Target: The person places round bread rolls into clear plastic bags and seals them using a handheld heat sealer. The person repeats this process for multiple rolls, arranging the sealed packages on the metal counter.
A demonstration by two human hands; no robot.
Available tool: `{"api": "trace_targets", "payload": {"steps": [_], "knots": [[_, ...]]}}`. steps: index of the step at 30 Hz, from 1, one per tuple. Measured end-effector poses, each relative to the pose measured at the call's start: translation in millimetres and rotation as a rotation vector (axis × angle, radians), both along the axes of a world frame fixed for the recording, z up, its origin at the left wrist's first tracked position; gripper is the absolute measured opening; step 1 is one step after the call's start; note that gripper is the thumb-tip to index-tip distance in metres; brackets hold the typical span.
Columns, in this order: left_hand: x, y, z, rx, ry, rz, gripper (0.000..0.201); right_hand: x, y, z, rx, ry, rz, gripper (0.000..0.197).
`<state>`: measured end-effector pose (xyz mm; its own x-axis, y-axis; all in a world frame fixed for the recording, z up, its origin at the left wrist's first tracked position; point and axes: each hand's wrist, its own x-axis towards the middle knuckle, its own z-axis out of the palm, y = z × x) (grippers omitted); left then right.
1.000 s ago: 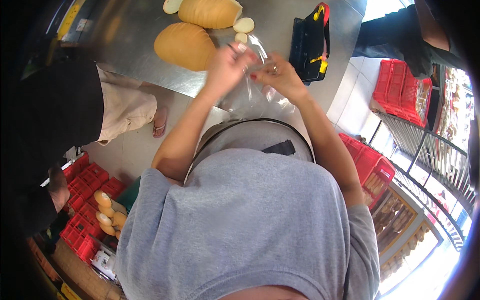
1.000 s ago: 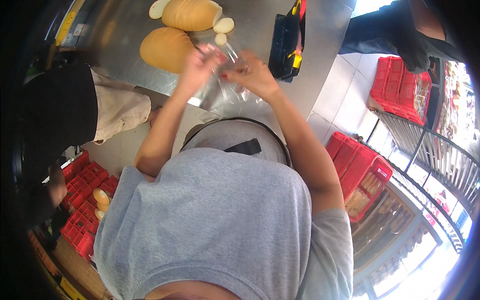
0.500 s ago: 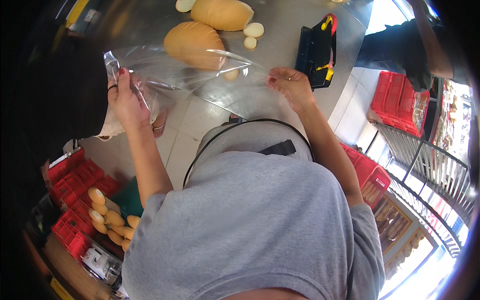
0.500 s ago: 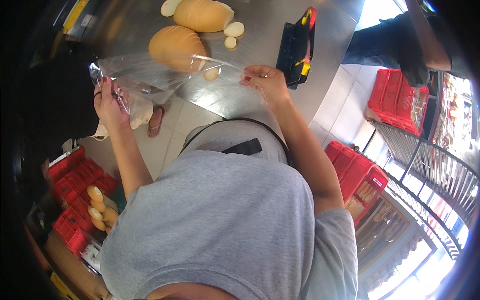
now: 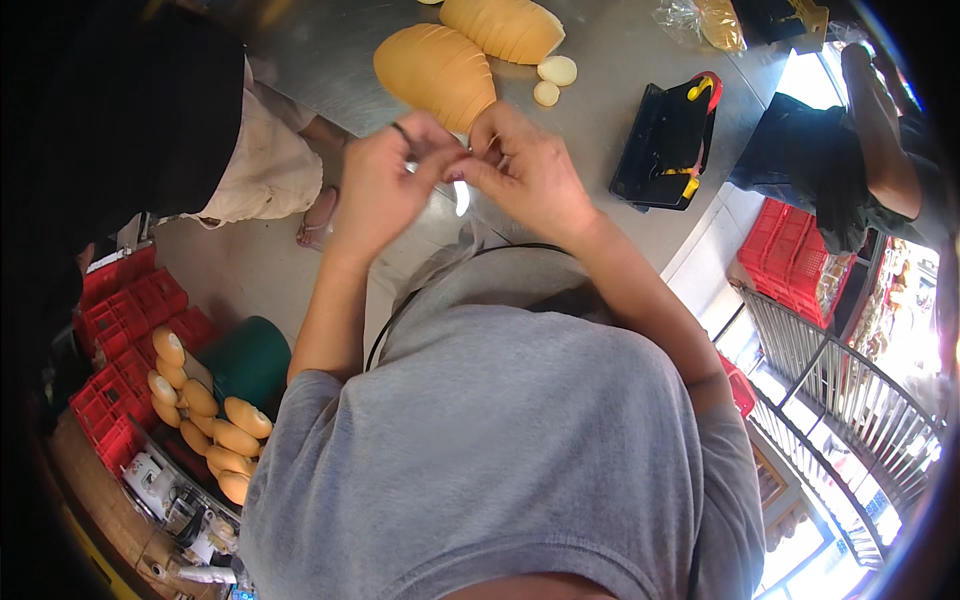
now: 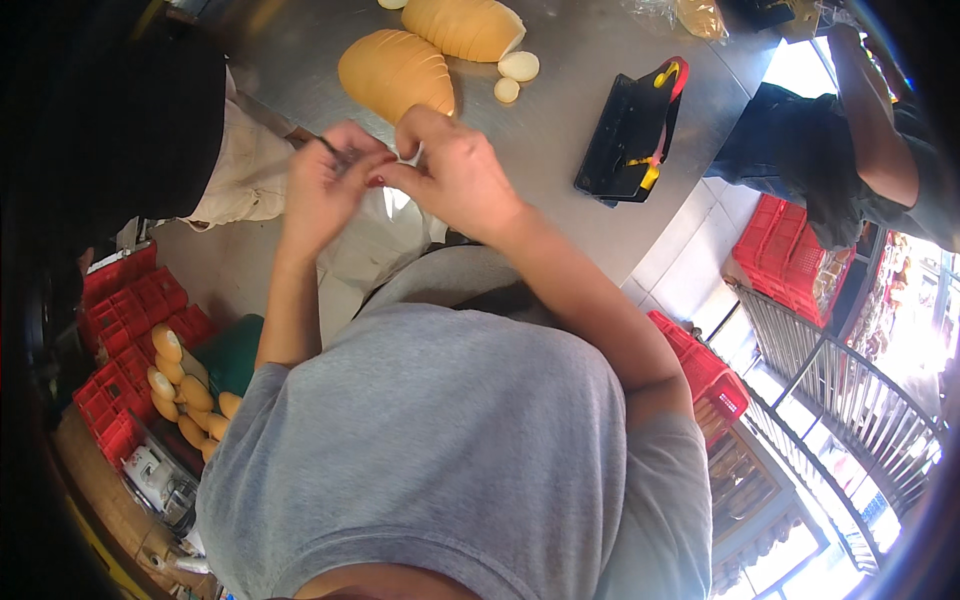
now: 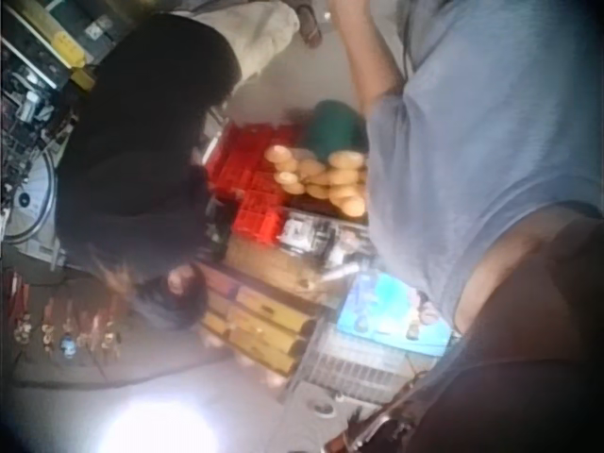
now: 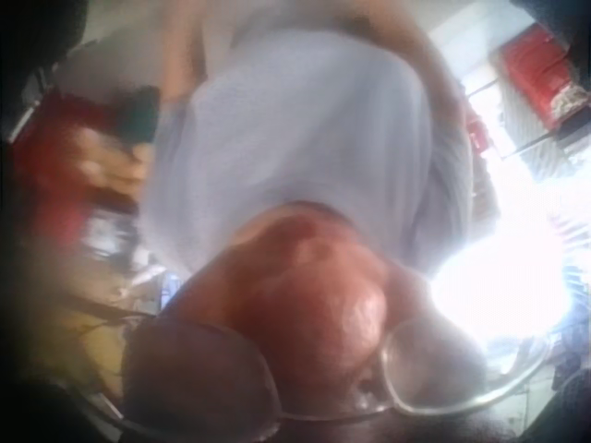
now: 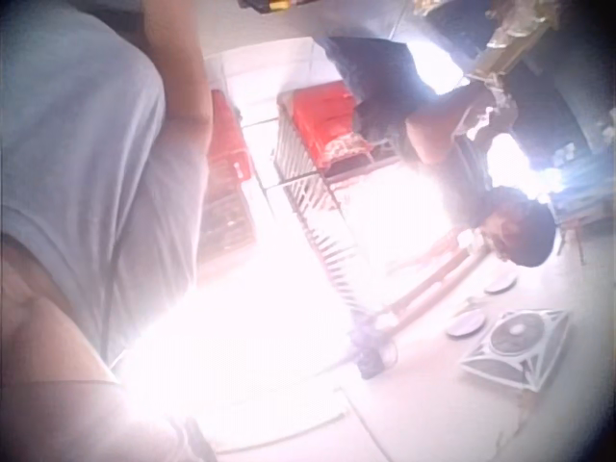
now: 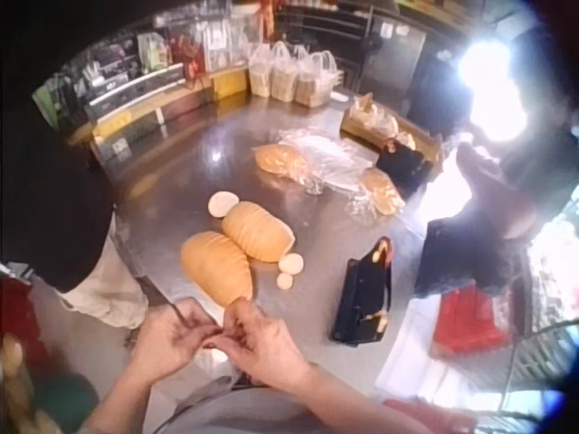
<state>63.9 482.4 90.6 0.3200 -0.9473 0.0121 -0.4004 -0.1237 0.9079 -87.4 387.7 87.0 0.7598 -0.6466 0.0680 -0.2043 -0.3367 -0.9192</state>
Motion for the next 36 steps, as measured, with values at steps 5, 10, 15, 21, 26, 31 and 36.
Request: {"api": "trace_targets", "payload": {"steps": [5,10,15,21,26,31,36], "knots": [[15.5,-5.9,-18.0,-0.19,0.289,0.061,0.005,-15.1,-12.1,-40.3,0.707,-0.264,-0.098,0.017],[4.4,-17.4,-14.6,-0.231,0.383,0.167,0.011,-17.3,-19.3,-34.6,0.664,-0.104,-0.055,0.01],[5.1,-29.6,-11.9,-0.007,0.194,0.083,0.009,-16.4,-29.7,-29.0,0.753,-0.102,-0.273,0.019],[-62.8,-32.8,-24.8,-0.295,-0.199,0.034,0.027,-9.1,-19.7,-23.4,0.912,-0.437,-0.337,0.025],[-30.5,-39.3,-49.2,0.102,0.337,0.123,0.041,-28.2,-16.3,-9.9,0.958,-0.747,-0.138,0.023],[-44.5,-29.2,-50.3,0.048,1.091,-0.039,0.032,-75.7,-4.1,-41.7,1.236,-0.622,-0.016,0.022],[-42.9,-8.3,-76.8,0.281,0.846,-0.185,0.027,-139.1,-22.7,-43.9,1.088,-0.595,-0.311,0.021]]}}
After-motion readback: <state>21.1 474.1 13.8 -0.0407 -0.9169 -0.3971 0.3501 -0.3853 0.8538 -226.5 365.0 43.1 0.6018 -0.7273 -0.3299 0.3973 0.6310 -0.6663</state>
